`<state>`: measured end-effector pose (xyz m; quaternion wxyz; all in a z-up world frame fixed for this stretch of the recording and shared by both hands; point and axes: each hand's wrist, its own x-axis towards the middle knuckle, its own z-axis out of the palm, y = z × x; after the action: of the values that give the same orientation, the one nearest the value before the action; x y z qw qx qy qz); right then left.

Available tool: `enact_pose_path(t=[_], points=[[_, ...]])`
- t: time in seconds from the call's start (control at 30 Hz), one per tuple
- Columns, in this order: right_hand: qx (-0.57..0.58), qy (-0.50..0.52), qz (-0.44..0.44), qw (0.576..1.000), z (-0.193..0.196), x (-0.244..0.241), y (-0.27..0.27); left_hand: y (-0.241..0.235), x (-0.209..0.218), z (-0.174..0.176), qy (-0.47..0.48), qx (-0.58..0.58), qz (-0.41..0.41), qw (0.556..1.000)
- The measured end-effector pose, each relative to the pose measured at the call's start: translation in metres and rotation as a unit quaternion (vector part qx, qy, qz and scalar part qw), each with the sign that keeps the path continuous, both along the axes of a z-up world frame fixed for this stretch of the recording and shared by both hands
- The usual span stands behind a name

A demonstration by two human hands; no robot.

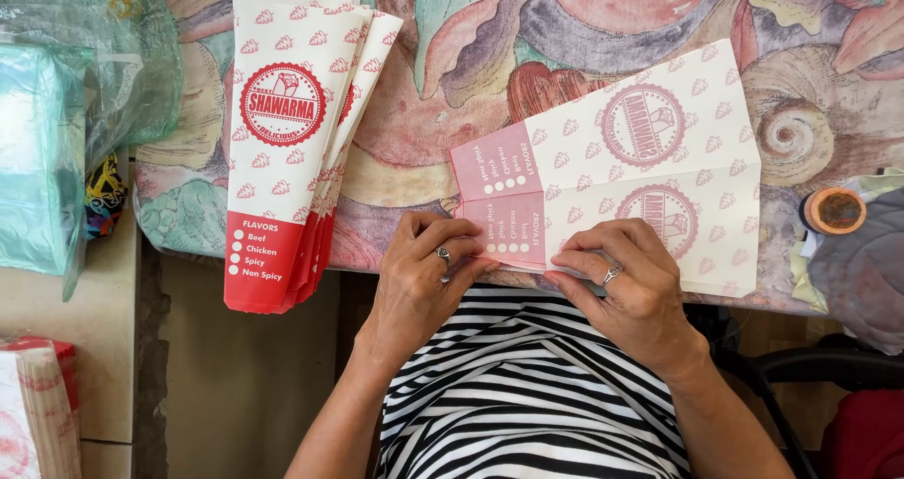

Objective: Folding and stacking paper food sleeves for shawarma wraps on a table.

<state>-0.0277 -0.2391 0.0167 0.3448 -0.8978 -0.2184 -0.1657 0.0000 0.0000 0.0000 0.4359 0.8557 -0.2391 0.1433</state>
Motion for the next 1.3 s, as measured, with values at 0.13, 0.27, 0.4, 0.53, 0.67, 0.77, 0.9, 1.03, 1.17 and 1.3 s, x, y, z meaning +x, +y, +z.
enact_pose_path(t=[0.13, 0.27, 0.4, 0.53, 0.67, 0.77, 0.9, 1.03, 1.17, 1.3], points=[[0.002, -0.001, -0.001, 1.000, -0.0005, -0.0002, 0.0001, 0.0002, 0.0005, 0.0013, -0.001, 0.002, 0.002, 1.000], [0.001, -0.006, 0.004, 1.000, 0.0006, 0.0011, -0.0005, 0.0005, 0.0004, 0.0010, 0.000, 0.003, 0.001, 1.000], [0.000, -0.008, 0.006, 1.000, 0.0017, 0.0012, -0.0001, 0.0004, 0.0005, 0.0017, 0.000, 0.000, 0.001, 1.000], [-0.002, -0.008, 0.005, 1.000, -0.0006, 0.0006, -0.0004, 0.0005, 0.0001, 0.0008, -0.001, -0.003, 0.000, 1.000], [-0.002, -0.008, 0.004, 1.000, -0.0007, 0.0007, -0.0009, 0.0001, -0.0001, 0.0007, 0.001, -0.003, 0.001, 1.000], [-0.002, -0.007, 0.003, 1.000, -0.0004, 0.0003, -0.0005, 0.0000, 0.0001, 0.0006, 0.002, -0.004, 0.002, 1.000], [-0.004, -0.009, 0.004, 1.000, -0.0014, 0.0003, -0.0007, -0.0002, 0.0000, 0.0019, 0.004, -0.005, 0.001, 1.000], [-0.005, -0.010, 0.003, 1.000, -0.0019, 0.0003, -0.0009, 0.0000, -0.0002, 0.0013, 0.005, -0.002, 0.002, 1.000], [-0.002, -0.009, 0.003, 1.000, -0.0020, 0.0006, -0.0007, 0.0005, 0.0001, 0.0019, 0.006, 0.000, 0.001, 1.000], [0.000, -0.007, 0.003, 1.000, -0.0014, 0.0010, -0.0005, 0.0008, 0.0001, 0.0028, 0.007, -0.004, 0.001, 1.000]])
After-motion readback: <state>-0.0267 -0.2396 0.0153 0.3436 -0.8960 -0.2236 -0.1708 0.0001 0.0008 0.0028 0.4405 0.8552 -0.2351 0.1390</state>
